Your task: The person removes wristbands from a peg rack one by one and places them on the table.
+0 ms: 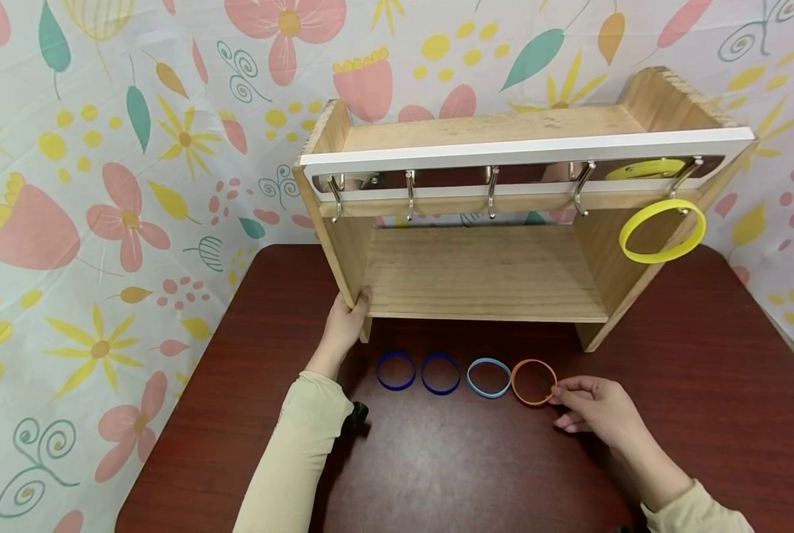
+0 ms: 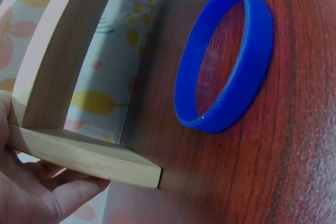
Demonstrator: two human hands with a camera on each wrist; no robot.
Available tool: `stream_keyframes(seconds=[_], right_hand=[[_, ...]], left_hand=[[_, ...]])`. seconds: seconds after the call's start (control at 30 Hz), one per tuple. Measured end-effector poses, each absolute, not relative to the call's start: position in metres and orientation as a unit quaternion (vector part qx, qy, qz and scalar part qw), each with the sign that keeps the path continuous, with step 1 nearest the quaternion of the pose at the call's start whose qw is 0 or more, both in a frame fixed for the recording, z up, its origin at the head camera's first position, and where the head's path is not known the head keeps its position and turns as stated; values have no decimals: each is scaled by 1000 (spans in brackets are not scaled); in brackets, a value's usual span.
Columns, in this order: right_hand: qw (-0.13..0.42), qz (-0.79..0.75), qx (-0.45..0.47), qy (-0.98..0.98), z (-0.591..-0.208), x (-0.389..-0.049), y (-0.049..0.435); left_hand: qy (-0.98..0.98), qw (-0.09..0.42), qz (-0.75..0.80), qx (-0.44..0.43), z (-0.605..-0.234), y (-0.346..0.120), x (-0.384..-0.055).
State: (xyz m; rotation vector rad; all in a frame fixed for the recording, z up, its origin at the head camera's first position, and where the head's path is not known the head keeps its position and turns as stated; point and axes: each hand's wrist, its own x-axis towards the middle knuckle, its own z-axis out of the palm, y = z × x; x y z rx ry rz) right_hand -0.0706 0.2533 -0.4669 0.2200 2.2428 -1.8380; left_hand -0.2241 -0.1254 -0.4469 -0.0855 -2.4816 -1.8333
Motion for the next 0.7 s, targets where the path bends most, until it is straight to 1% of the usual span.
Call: stream_keyframes(seconds=[0.3,0.7], right_hand=[[120,-600,83,786,-466,-71,252],[108,-588,94,796,-466,-71,251]], left_hand=[[-805,18,-592,-30,-445,-126,-223],[-800,17,-600,-26,-446,-126,-223]])
